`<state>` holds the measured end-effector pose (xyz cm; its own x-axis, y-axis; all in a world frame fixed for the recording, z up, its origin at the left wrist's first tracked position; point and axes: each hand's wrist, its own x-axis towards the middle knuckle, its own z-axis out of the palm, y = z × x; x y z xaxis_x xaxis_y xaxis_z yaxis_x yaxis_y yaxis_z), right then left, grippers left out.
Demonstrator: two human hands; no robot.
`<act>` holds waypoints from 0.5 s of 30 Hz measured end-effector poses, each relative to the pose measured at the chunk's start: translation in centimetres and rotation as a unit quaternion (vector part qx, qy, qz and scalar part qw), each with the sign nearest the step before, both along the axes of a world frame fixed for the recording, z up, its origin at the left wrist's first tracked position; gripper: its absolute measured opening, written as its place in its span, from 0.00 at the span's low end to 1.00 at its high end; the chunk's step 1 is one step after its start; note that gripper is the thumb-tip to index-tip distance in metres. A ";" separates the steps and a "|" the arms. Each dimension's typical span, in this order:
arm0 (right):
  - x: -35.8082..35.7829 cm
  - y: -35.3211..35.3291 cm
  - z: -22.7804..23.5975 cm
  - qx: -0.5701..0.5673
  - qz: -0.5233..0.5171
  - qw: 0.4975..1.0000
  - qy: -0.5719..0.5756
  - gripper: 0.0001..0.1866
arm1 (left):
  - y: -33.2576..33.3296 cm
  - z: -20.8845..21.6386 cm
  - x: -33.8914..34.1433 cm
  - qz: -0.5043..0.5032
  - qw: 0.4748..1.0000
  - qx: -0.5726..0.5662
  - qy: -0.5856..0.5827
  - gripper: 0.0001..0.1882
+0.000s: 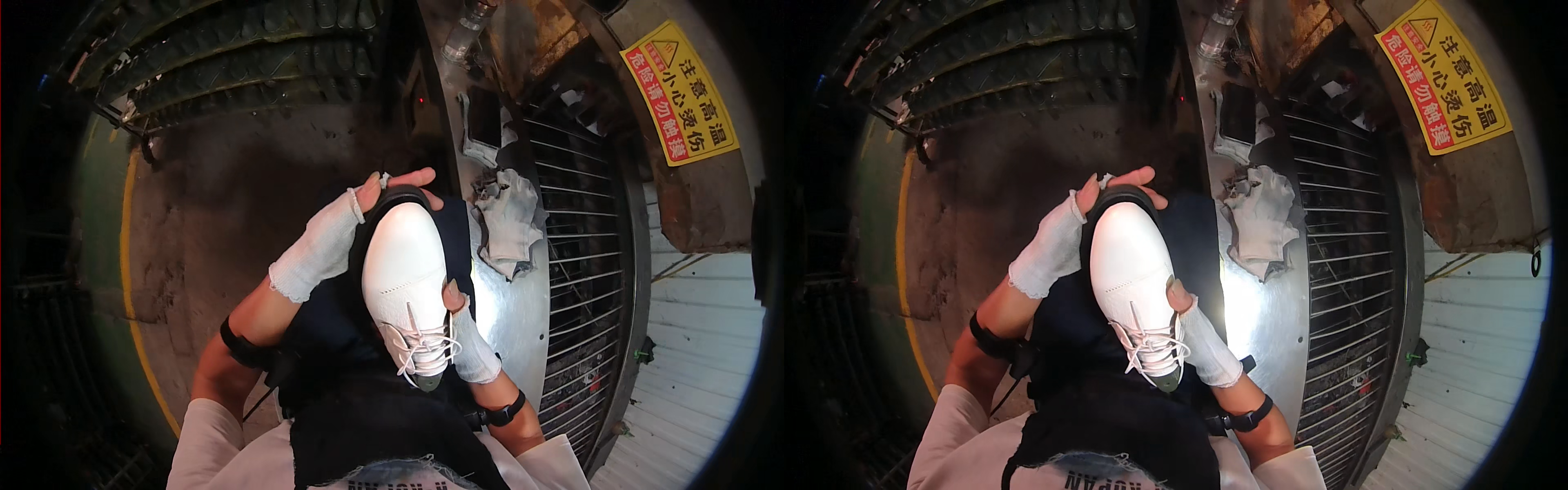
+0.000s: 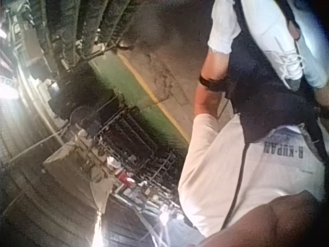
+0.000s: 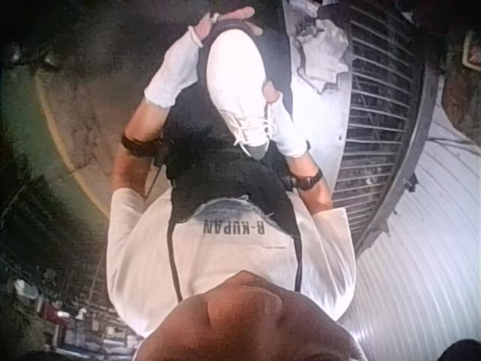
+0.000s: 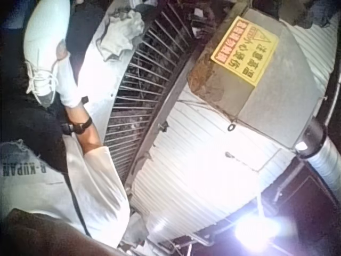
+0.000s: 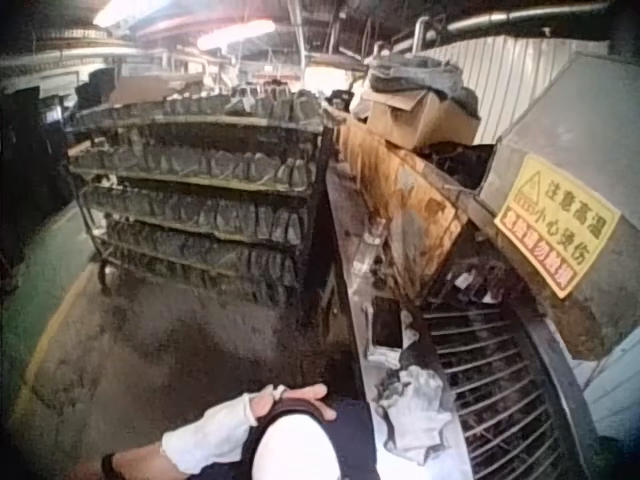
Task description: Manually fitting and pressing rubber soles onto white shoe uppers taken from a conveyor heater.
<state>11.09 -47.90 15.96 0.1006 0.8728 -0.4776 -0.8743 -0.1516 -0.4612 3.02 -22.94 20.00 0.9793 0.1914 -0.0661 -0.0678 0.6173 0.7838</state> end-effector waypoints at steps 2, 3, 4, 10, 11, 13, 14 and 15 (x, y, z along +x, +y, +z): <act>-0.3 -0.1 -0.1 -0.026 -0.038 0.999 0.010 0.51 | -0.2 0.0 -0.1 0.003 1.000 0.004 -0.003 0.42; -0.3 -0.3 -0.4 -0.012 -0.025 1.000 0.000 0.52 | -0.2 0.0 -0.1 0.001 1.000 0.009 -0.003 0.42; -0.3 -0.2 -0.6 -0.009 -0.025 1.000 0.000 0.52 | -0.2 0.1 -0.1 -0.001 1.000 0.015 -0.003 0.42; -0.5 -0.1 0.0 -0.022 -0.020 0.999 0.012 0.53 | -0.6 0.3 -0.6 0.005 0.999 0.033 -0.010 0.43; -0.4 -0.1 0.0 -0.009 -0.013 1.000 0.012 0.53 | -0.7 0.3 -0.6 0.003 1.000 0.019 -0.011 0.43; -0.4 0.0 0.1 0.004 -0.005 1.000 0.014 0.53 | -0.7 0.5 -0.7 -0.002 1.000 0.025 -0.015 0.44; -0.4 -0.1 0.2 -0.008 -0.011 1.000 0.008 0.53 | -0.8 0.5 -0.6 -0.007 0.999 0.030 -0.021 0.45; -0.4 -0.1 0.3 -0.020 -0.017 1.000 0.002 0.52 | -0.9 0.5 -0.7 -0.008 0.999 0.029 -0.020 0.45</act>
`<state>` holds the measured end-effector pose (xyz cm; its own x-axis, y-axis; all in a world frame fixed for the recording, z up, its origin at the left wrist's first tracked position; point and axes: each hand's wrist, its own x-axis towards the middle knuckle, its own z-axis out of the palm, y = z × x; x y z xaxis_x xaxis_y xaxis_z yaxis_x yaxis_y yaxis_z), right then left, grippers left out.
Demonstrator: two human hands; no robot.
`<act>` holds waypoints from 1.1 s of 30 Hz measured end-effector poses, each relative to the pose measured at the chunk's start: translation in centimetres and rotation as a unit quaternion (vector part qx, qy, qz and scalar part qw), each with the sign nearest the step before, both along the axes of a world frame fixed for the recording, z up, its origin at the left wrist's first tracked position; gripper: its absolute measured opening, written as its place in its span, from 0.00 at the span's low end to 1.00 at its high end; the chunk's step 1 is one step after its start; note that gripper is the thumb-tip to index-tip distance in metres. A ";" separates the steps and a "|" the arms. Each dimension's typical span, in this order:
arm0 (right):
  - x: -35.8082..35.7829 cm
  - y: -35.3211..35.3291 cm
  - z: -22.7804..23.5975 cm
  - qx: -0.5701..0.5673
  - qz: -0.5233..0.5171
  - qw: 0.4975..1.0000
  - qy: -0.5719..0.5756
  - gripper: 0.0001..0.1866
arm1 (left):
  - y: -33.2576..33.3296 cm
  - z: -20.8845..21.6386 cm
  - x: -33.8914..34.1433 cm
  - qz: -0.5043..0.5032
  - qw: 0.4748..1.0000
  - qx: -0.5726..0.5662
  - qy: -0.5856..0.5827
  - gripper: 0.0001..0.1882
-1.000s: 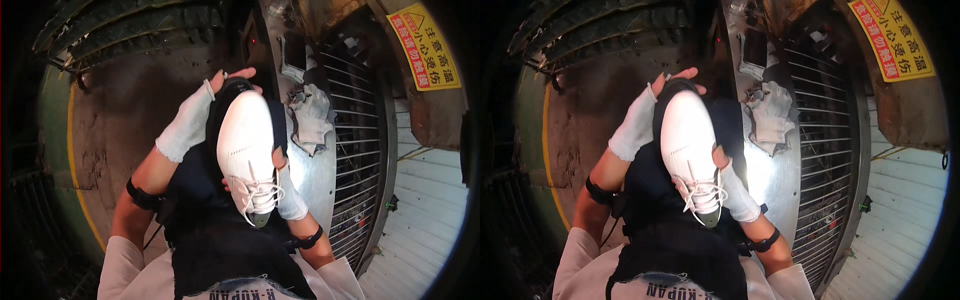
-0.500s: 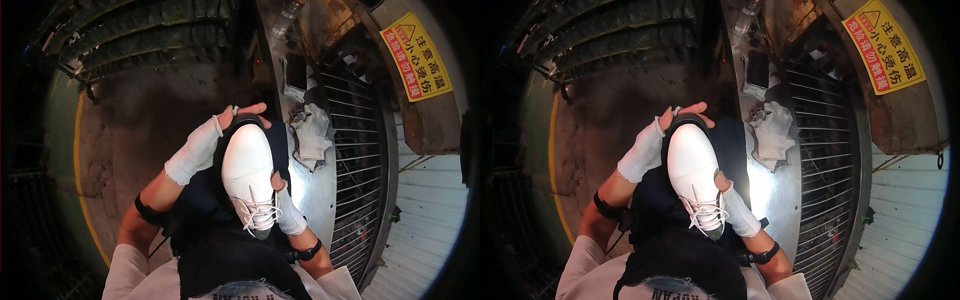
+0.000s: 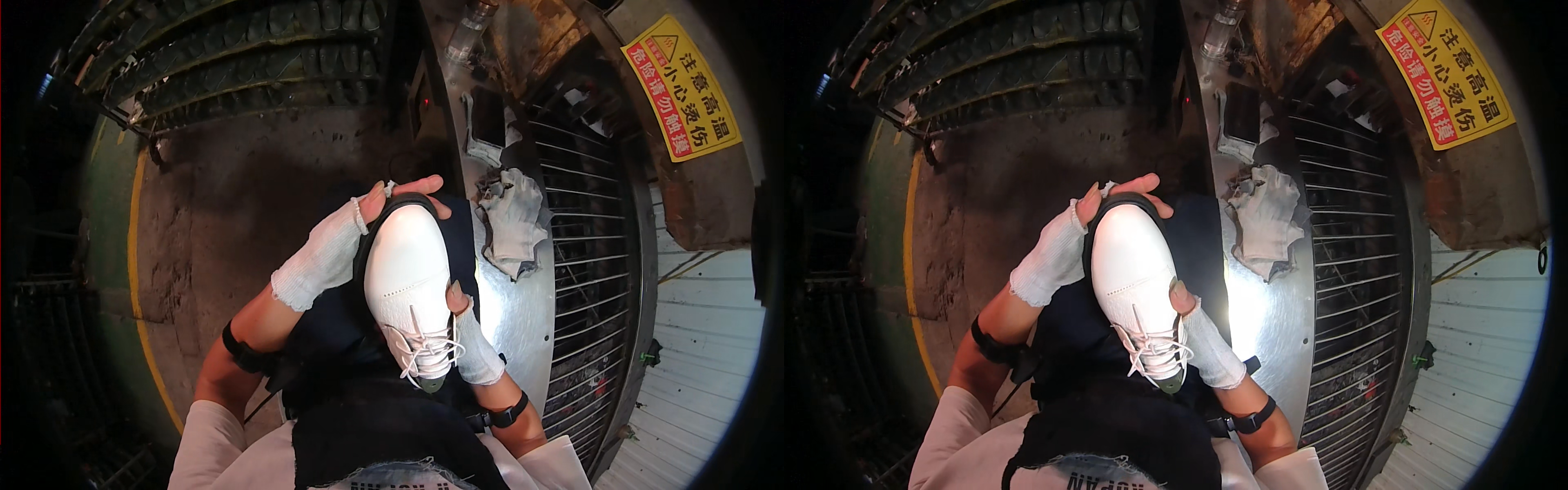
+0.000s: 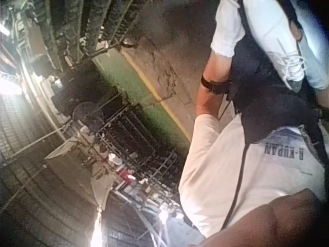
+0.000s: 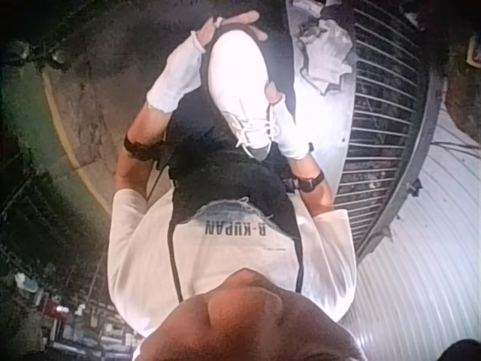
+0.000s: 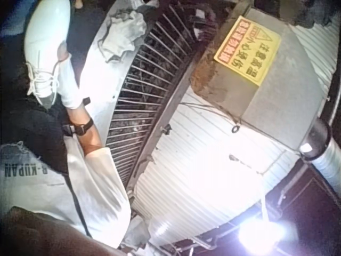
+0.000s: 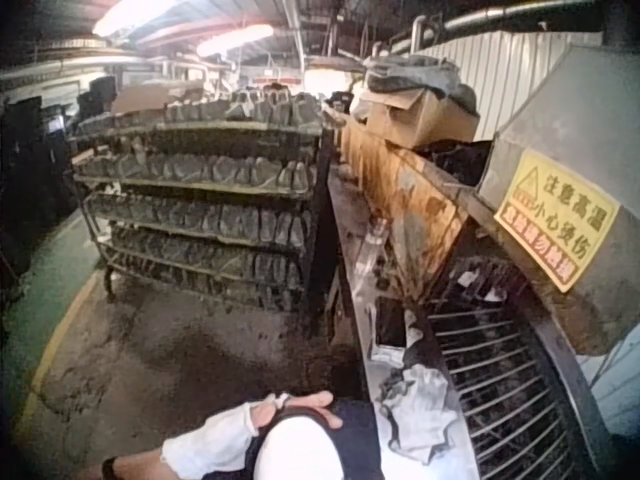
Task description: Manually fitting and pressing rubber soles onto white shoe uppers taken from a conveyor heater.
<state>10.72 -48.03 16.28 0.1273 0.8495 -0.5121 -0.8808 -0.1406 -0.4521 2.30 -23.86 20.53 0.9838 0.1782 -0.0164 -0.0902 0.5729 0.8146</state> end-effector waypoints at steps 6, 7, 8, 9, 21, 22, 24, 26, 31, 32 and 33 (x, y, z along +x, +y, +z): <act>0.0 -0.4 1.0 -0.013 0.037 0.999 -0.005 0.44 | -1.1 1.7 -2.0 0.009 0.998 0.062 0.020 0.60; 0.1 -0.3 0.8 -0.014 0.037 0.999 -0.002 0.44 | -1.2 1.7 -2.5 0.010 0.998 0.060 0.022 0.60; 0.1 -0.2 0.6 0.009 0.053 0.998 -0.039 0.41 | -1.2 1.7 -3.1 0.016 0.996 0.083 0.012 0.63; 0.1 0.0 0.3 0.033 0.068 0.994 -0.075 0.37 | -1.3 1.9 -3.6 0.023 0.994 0.105 0.001 0.67; -0.6 0.7 0.4 -0.002 0.072 0.987 -0.141 0.42 | -0.5 2.9 -5.5 0.008 0.987 0.136 0.088 0.59; -0.5 0.7 0.4 -0.012 0.083 0.984 -0.159 0.41 | -0.7 3.0 -5.6 0.010 0.991 0.078 0.105 0.61; -0.4 1.1 1.6 0.004 0.105 0.974 -0.199 0.38 | -1.2 2.8 -6.0 0.029 0.990 0.074 0.115 0.62; -0.1 1.8 3.6 -0.013 0.122 0.964 -0.235 0.38 | -1.8 3.2 -6.4 0.079 0.989 0.012 0.125 0.61; 2.2 2.0 5.4 0.064 0.202 0.928 -0.305 0.39 | -1.5 4.8 -8.6 0.146 0.986 -0.011 0.079 0.61; 1.9 0.7 5.4 0.052 0.159 0.928 -0.333 0.42 | -1.5 4.9 -8.9 0.181 0.982 -0.007 0.051 0.61; 1.5 -1.4 4.1 0.054 0.158 0.925 -0.342 0.42 | -1.3 4.5 -8.8 0.211 0.977 -0.007 0.019 0.62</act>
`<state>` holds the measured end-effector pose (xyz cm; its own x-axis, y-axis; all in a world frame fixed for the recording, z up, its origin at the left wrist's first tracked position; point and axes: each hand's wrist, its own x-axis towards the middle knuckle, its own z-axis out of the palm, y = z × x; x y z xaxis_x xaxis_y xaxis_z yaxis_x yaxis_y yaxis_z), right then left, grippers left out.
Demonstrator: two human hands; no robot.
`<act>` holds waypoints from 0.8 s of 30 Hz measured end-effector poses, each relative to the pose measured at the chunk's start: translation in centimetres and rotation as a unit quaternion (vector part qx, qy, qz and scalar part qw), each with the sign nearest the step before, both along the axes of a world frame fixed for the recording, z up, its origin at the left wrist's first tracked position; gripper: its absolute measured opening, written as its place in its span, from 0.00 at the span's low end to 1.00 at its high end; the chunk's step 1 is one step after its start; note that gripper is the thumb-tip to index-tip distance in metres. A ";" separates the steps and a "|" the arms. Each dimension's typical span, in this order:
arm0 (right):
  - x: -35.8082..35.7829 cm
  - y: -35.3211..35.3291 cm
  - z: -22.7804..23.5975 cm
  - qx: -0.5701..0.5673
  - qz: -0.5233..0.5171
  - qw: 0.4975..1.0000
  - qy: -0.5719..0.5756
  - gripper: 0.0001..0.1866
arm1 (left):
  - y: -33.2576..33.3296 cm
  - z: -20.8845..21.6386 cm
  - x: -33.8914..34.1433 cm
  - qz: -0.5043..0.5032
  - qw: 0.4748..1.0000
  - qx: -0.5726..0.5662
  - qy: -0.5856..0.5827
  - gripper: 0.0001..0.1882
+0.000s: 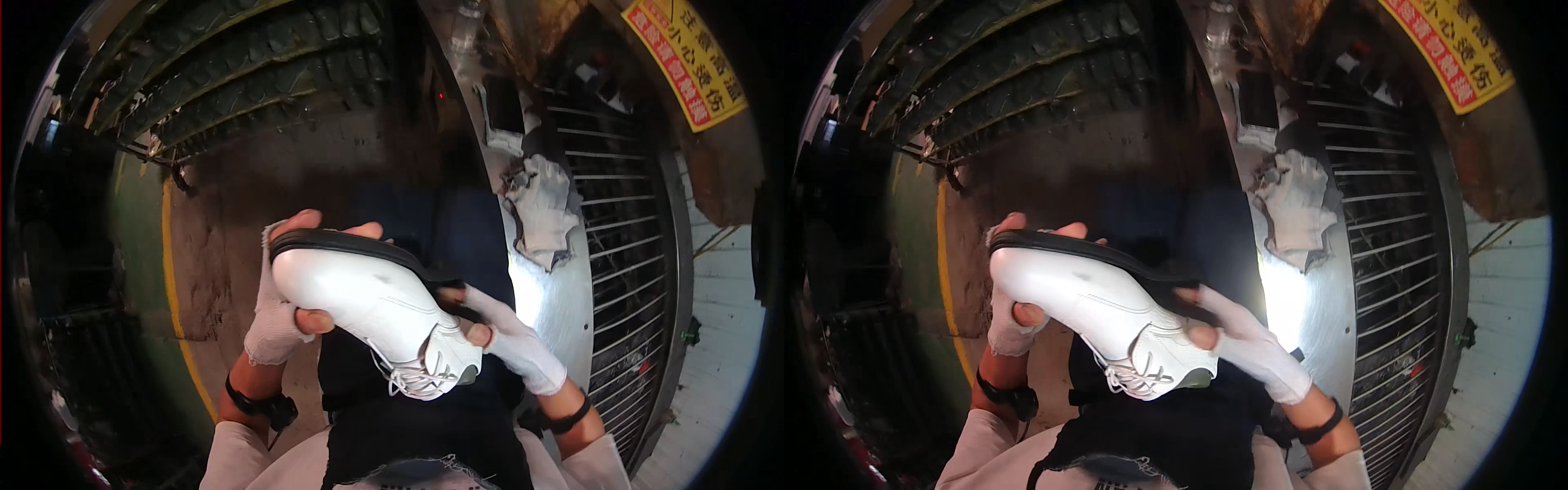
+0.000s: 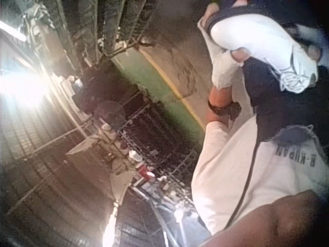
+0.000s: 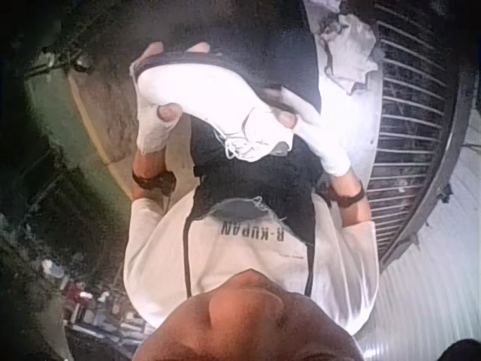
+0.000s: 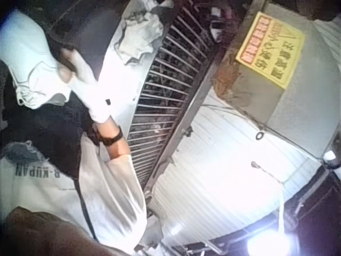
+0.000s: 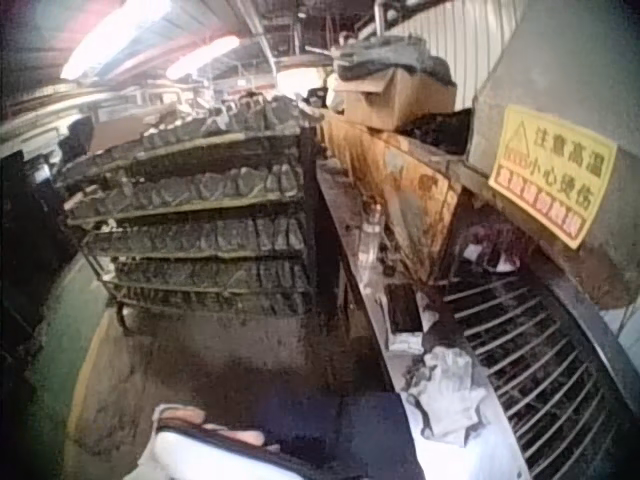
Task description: Manually fitting and pressing rubber soles onto white shoe uppers taken from a conveyor heater.
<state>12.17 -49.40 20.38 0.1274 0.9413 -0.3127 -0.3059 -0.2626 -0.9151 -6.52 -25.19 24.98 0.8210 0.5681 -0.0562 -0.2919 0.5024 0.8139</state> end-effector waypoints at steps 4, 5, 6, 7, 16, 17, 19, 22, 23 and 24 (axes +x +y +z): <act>-2.3 -4.4 -1.3 -0.081 -0.184 0.917 0.344 0.37 | -0.8 -1.8 0.7 0.044 0.995 0.056 -0.064 0.63; -1.6 -4.6 -0.8 -0.071 -0.196 0.939 0.274 0.35 | -0.6 -2.6 0.7 0.027 0.992 0.080 -0.094 0.60; -0.7 -4.9 -1.0 -0.062 -0.208 0.956 0.198 0.33 | -0.4 -3.5 0.4 0.020 0.992 0.068 -0.102 0.60; 0.9 -7.3 -3.5 0.031 -0.208 0.978 -0.005 0.30 | -0.2 -4.2 -0.2 -0.026 0.992 0.089 -0.090 0.58; 9.1 1.2 5.2 -0.049 -0.025 0.971 -0.234 0.41 | -5.2 -6.7 8.3 -0.202 0.964 0.138 0.102 0.58; 8.7 1.3 4.1 -0.056 -0.001 0.963 -0.263 0.44 | -5.4 -6.8 8.6 -0.200 0.964 0.136 0.106 0.58; 9.0 1.5 3.9 -0.043 0.020 0.962 -0.268 0.45 | -5.4 -7.1 8.8 -0.172 0.971 0.121 0.113 0.59; 8.7 2.0 3.8 -0.009 0.045 0.950 -0.309 0.47 | -5.7 -7.5 8.6 -0.144 0.970 0.157 0.118 0.51; 8.7 2.3 4.2 -0.026 0.056 0.940 -0.336 0.48 | -5.9 -7.7 8.8 -0.119 0.967 0.197 0.108 0.48; 8.7 2.5 4.4 -0.044 0.068 0.929 -0.362 0.48 | -6.1 -7.8 8.9 -0.094 0.962 0.237 0.098 0.45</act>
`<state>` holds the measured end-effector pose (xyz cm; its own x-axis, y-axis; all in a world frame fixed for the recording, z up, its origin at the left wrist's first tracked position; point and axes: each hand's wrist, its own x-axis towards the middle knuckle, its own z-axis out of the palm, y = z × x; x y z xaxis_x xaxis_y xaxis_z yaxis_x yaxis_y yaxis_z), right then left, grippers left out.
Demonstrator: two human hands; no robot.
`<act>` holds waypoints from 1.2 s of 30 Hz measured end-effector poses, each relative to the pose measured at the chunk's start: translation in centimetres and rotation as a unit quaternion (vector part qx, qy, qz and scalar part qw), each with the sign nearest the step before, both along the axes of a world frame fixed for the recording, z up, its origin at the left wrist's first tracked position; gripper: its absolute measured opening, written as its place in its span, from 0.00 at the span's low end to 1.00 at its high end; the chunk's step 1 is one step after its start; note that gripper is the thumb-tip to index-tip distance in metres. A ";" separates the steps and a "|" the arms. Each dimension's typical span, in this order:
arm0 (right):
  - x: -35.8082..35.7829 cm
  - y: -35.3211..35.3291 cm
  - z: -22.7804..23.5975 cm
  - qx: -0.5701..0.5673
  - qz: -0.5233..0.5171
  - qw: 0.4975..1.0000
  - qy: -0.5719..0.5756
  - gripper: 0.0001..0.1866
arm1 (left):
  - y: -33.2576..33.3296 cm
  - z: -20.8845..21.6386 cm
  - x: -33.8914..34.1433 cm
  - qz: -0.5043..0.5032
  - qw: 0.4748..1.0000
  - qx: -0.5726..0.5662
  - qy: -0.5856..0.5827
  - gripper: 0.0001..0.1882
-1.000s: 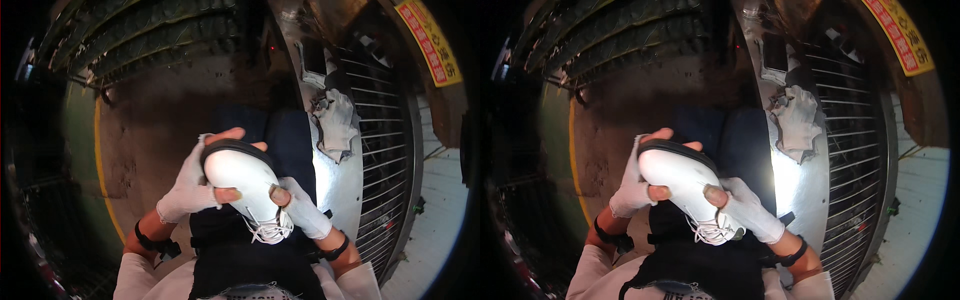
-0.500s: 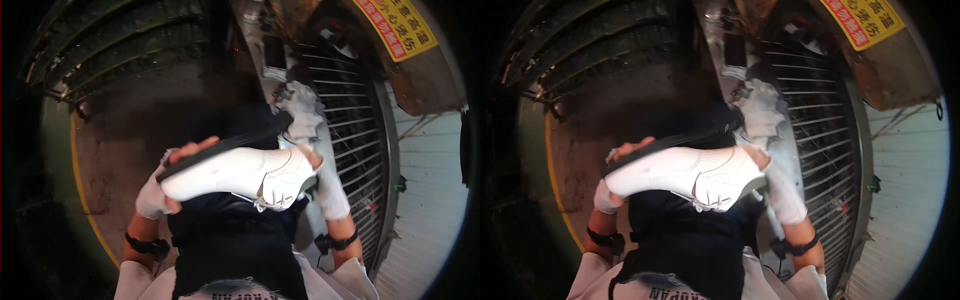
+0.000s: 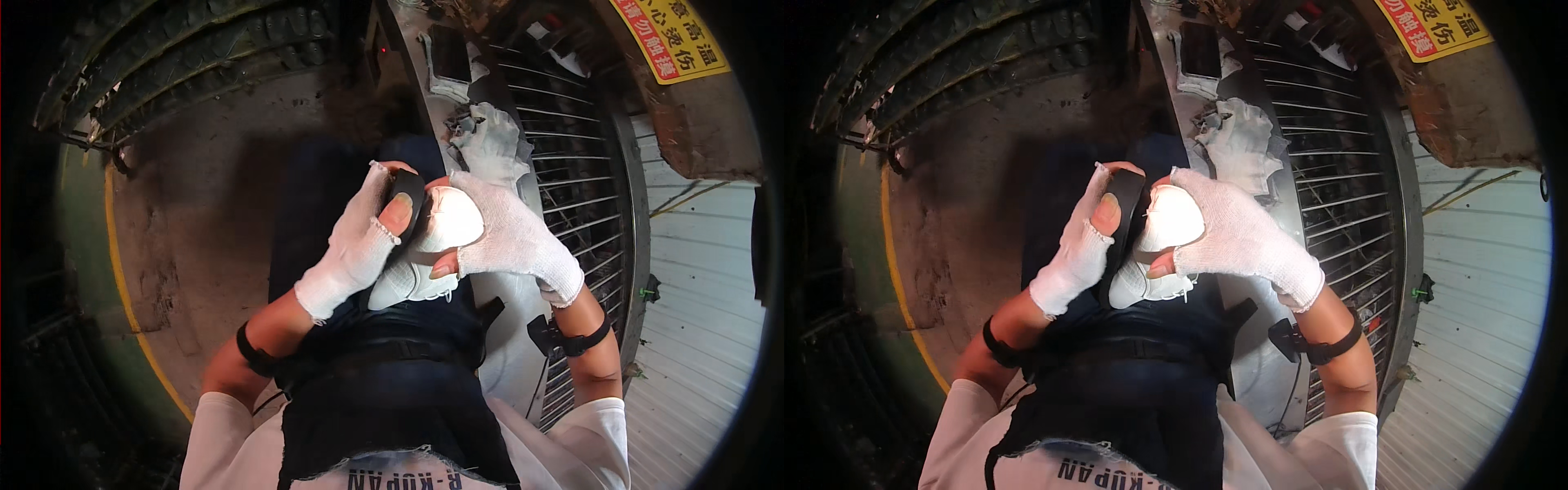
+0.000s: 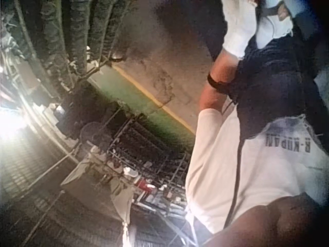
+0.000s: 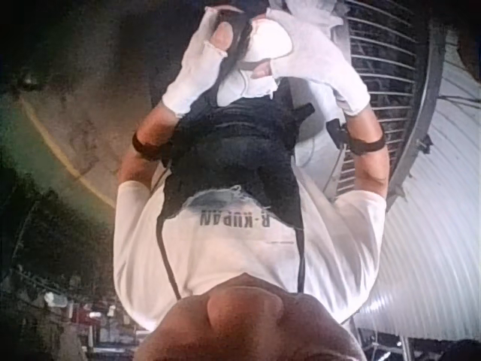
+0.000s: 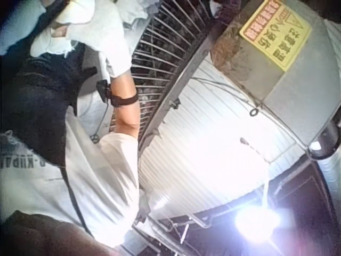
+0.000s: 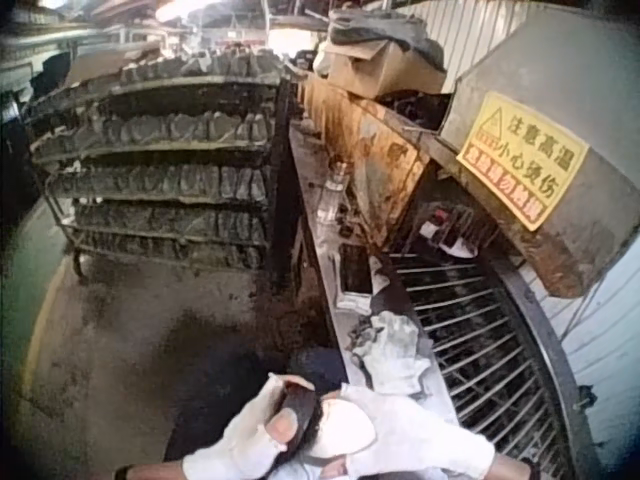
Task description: Manually fitting and pressing rubber soles onto white shoe uppers taken from a conveyor heater.
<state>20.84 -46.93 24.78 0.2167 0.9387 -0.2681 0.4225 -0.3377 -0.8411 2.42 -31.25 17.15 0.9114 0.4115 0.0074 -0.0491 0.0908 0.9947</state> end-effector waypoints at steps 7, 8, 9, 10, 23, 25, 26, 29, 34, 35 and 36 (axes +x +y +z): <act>-2.6 1.3 1.0 0.022 -0.029 0.997 -0.075 0.40 | -1.3 2.1 -0.6 0.065 0.997 -0.003 -0.040 0.41; -2.9 1.6 1.6 0.026 -0.030 0.996 -0.074 0.40 | -1.2 2.5 -0.7 0.073 0.996 0.031 -0.032 0.41; -3.2 1.9 2.2 0.016 -0.021 0.994 -0.102 0.39 | -1.2 1.7 -0.9 0.066 0.996 0.003 -0.053 0.45; -3.6 2.1 2.7 0.006 -0.011 0.991 -0.131 0.38 | -1.1 1.8 -1.1 0.065 0.996 0.007 -0.052 0.45; -7.6 -2.6 6.2 -0.053 0.032 0.993 -0.096 0.53 | -0.8 5.1 -4.9 -0.025 0.998 -0.023 -0.046 0.29; -7.9 -2.2 7.2 -0.096 0.060 0.988 -0.103 0.50 | -1.3 4.8 -4.6 -0.022 0.998 -0.025 -0.052 0.29; -7.8 -2.0 7.6 -0.138 0.086 0.981 -0.108 0.47 | -1.5 4.7 -4.2 -0.021 0.998 -0.025 -0.056 0.28; -8.5 -2.8 6.4 -0.066 0.077 0.982 -0.159 0.45 | -2.6 5.5 -4.0 0.009 0.996 -0.071 -0.060 0.29; -9.3 -3.7 5.0 0.040 0.046 0.986 -0.157 0.43 | -4.0 4.7 -5.3 0.073 0.986 -0.108 -0.102 0.27; -9.1 -3.5 5.0 0.049 0.052 0.985 -0.158 0.44 | -4.0 4.7 -5.1 0.076 0.984 -0.117 -0.111 0.25; -8.9 -3.2 5.0 0.059 0.057 0.984 -0.159 0.44 | -3.6 4.8 -4.8 0.079 0.984 -0.117 -0.109 0.25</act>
